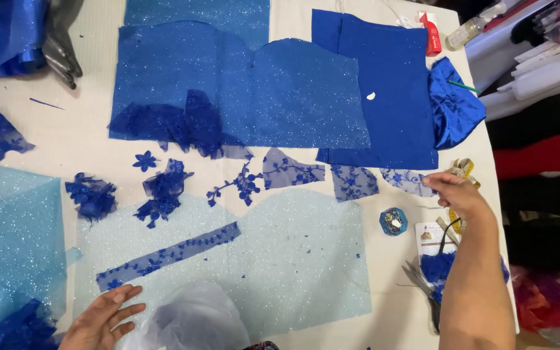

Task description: Arranging blue lace appliques on a work surface and then placing them into a plastic bag.

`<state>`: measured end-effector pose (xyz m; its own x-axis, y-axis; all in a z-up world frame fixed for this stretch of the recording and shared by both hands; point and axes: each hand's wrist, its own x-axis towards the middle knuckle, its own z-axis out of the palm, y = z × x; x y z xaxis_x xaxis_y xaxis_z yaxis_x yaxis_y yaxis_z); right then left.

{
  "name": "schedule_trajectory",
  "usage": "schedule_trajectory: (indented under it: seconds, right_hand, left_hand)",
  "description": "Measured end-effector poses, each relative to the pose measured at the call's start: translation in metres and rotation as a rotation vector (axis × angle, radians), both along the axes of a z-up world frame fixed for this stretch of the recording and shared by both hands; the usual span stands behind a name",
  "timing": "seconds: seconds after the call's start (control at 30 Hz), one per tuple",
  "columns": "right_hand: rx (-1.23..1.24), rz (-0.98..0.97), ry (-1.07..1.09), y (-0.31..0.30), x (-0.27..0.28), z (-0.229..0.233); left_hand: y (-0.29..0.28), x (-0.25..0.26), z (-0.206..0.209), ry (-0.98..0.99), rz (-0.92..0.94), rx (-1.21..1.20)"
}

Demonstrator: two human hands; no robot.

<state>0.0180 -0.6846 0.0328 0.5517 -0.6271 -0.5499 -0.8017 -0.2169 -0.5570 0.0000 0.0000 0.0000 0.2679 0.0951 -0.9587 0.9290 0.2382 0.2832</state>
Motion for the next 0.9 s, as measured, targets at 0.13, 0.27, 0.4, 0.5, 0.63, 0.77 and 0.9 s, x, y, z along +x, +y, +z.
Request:
schedule_trajectory:
  seconds: [0.13, 0.27, 0.4, 0.5, 0.63, 0.77, 0.9]
  right_hand:
    - [-0.194, -0.07, 0.179, -0.02, -0.009, -0.069]
    - [-0.316, -0.001, 0.208, -0.051, -0.021, -0.117]
    - [-0.485, 0.059, 0.314, -0.073, -0.027, -0.135]
    - [-0.542, 0.048, 0.348, -0.064, -0.028, -0.123]
    - [-0.762, 0.08, 0.2, -0.057, -0.044, -0.123]
    - [-1.071, 0.275, 0.139, -0.068, -0.058, -0.152]
    - [-0.736, 0.389, 0.498, -0.044, -0.045, -0.15]
  left_hand:
    - [0.009, -0.002, -0.035, 0.004, -0.009, -0.013]
    - [0.01, 0.0, -0.045, 0.022, -0.012, -0.012]
    - [0.009, -0.001, -0.056, 0.025, -0.01, 0.006]
    - [0.017, -0.01, -0.076, -0.027, -0.01, -0.015]
    - [0.005, -0.003, -0.045, -0.024, -0.01, 0.004]
    - [0.003, -0.004, -0.03, -0.071, 0.011, 0.015]
    - [0.007, -0.009, -0.01, -0.187, -0.013, -0.022]
